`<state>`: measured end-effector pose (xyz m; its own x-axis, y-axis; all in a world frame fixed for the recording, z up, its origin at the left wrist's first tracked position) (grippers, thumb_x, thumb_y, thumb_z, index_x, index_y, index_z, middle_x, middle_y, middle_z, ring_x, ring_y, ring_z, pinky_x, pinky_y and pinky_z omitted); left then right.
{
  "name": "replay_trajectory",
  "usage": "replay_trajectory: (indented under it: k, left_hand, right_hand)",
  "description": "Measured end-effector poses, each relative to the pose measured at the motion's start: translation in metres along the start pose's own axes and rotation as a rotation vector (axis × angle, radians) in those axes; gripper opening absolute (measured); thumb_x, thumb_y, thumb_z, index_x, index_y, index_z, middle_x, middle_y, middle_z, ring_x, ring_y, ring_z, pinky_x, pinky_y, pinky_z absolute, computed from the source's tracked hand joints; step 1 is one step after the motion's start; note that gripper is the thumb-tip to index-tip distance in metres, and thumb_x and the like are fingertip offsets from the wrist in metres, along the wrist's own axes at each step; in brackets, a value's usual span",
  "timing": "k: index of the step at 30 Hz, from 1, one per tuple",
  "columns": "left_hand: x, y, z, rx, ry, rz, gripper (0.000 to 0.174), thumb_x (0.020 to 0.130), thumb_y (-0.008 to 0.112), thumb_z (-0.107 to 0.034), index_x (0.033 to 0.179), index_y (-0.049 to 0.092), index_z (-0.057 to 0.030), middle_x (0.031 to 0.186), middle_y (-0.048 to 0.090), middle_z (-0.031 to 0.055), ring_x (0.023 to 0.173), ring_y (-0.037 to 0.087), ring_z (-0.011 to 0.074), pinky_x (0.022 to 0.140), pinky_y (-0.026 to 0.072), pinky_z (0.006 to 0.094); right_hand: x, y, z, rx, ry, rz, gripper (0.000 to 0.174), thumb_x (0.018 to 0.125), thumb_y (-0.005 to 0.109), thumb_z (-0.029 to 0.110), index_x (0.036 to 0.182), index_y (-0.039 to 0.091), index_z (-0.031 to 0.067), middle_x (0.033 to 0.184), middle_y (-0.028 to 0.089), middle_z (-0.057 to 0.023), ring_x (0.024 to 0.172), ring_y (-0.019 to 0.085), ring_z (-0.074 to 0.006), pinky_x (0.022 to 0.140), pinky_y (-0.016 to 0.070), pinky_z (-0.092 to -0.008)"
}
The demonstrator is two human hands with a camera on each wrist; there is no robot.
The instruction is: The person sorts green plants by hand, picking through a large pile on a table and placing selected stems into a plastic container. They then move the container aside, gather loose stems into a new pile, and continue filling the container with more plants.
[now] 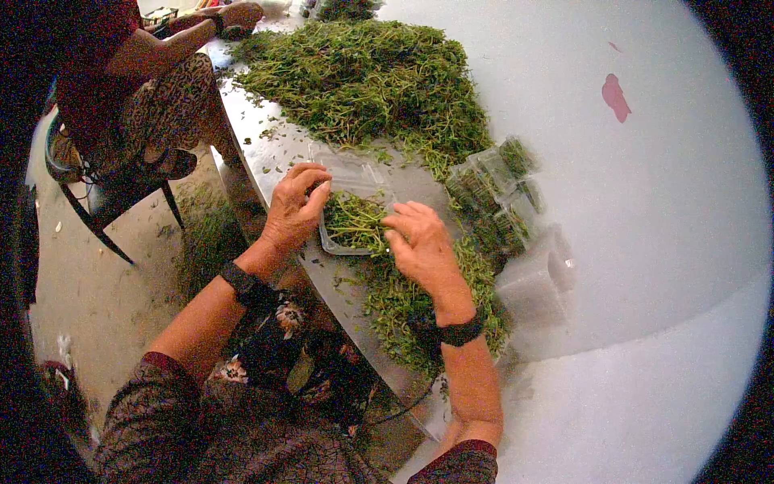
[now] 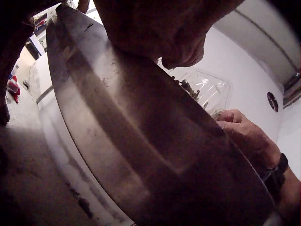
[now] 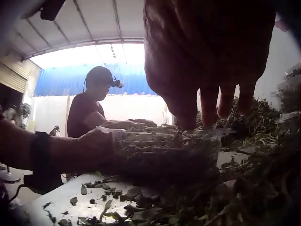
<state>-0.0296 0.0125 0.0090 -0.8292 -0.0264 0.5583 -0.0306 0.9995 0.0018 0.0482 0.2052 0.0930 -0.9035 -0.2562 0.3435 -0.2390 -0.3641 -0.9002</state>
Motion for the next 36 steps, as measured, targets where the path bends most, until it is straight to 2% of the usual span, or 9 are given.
replay_trajectory:
  k: [3,14,18,20,21,22,30,32,36]
  left_hand:
    - [0.0,-0.002,-0.001,0.017,0.009,-0.001,0.015,0.085,0.056,-0.009,0.095,0.062,0.0015,0.102,0.06,0.0133,0.087,0.061,0.0219,0.072,0.0493,0.0297]
    - [0.001,-0.002,-0.003,0.018,0.023,0.023,0.014,0.087,0.056,-0.008,0.095,0.062,0.0015,0.103,0.059,0.0126,0.088,0.061,0.0204,0.074,0.0493,0.029]
    - [0.002,0.001,-0.004,0.042,0.066,0.0,0.016,0.084,0.056,-0.008,0.094,0.062,0.0041,0.1,0.06,0.0164,0.078,0.062,0.0241,0.067,0.0511,0.0325]
    - [0.0,-0.002,-0.005,0.035,0.026,0.016,0.014,0.086,0.057,-0.007,0.094,0.062,0.003,0.101,0.06,0.0149,0.089,0.061,0.0243,0.076,0.0501,0.0314]
    - [0.002,-0.003,-0.002,0.057,0.121,0.002,0.014,0.086,0.057,-0.007,0.094,0.062,0.0031,0.1,0.06,0.0155,0.089,0.061,0.0246,0.075,0.0501,0.0313]
    - [-0.001,-0.001,0.005,-0.001,0.035,0.013,0.015,0.086,0.057,-0.009,0.095,0.062,0.0027,0.101,0.06,0.0158,0.089,0.061,0.0255,0.074,0.0498,0.0323]
    - [0.0,-0.001,-0.003,0.038,0.034,-0.041,0.019,0.087,0.059,-0.015,0.097,0.061,0.0002,0.105,0.059,0.0163,0.087,0.061,0.0273,0.075,0.0496,0.0336]
    - [0.001,0.0,0.004,0.118,0.101,-0.017,0.026,0.088,0.057,-0.02,0.1,0.061,0.0029,0.111,0.057,0.0177,0.071,0.06,0.0252,0.071,0.0501,0.0366]
    - [0.004,0.004,0.014,0.037,0.098,-0.005,0.026,0.088,0.058,-0.021,0.1,0.062,0.0019,0.11,0.057,0.0151,0.071,0.058,0.0223,0.07,0.0493,0.0343]
  right_hand:
    - [0.004,0.008,0.007,-0.084,-0.029,0.1,0.022,0.083,0.061,0.02,0.101,0.068,0.0079,0.121,0.061,-0.0153,0.12,0.049,-0.035,0.102,0.0369,-0.0437]
    - [0.009,0.007,0.004,-0.052,0.005,0.033,0.027,0.087,0.057,0.026,0.105,0.068,0.0095,0.127,0.055,-0.0194,0.125,0.044,-0.0376,0.105,0.0329,-0.0458]
    - [0.01,0.018,0.003,-0.107,0.066,0.105,0.028,0.088,0.056,0.028,0.106,0.068,0.01,0.129,0.053,-0.0207,0.125,0.044,-0.0375,0.105,0.0334,-0.0461]
    - [0.009,0.017,-0.003,-0.12,0.073,0.101,0.029,0.088,0.056,0.028,0.106,0.068,0.0098,0.13,0.053,-0.0215,0.126,0.044,-0.0374,0.105,0.0337,-0.0458]
    - [0.012,0.016,-0.004,-0.131,0.078,0.097,0.029,0.088,0.056,0.029,0.107,0.068,0.0096,0.131,0.052,-0.0223,0.126,0.043,-0.0373,0.105,0.0339,-0.0456]
    - [0.014,0.016,-0.002,-0.118,0.046,0.125,0.029,0.088,0.056,0.029,0.107,0.068,0.0096,0.131,0.052,-0.0223,0.126,0.043,-0.0373,0.105,0.0339,-0.0456]
    - [-0.02,-0.021,-0.009,-0.1,0.101,0.068,0.029,0.08,0.065,0.023,0.105,0.067,0.0078,0.125,0.056,-0.0216,0.122,0.047,-0.0365,0.104,0.0357,-0.0441]
    - [-0.031,-0.027,-0.009,-0.151,0.097,0.083,0.029,0.079,0.065,0.023,0.104,0.067,0.0079,0.124,0.057,-0.0204,0.122,0.047,-0.0357,0.103,0.036,-0.0439]
    - [-0.052,-0.032,-0.018,-0.205,0.084,0.105,0.028,0.078,0.066,0.023,0.102,0.067,0.0085,0.122,0.059,-0.0172,0.122,0.048,-0.0329,0.102,0.037,-0.0435]
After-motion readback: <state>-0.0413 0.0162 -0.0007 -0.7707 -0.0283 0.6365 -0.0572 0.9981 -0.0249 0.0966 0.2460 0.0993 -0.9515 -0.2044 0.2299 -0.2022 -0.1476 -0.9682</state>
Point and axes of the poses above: each hand's wrist, its own x-axis towards the middle knuckle, its own y-axis out of the palm, z = x × y, the point moved 2 cm from there along x, towards the middle knuckle
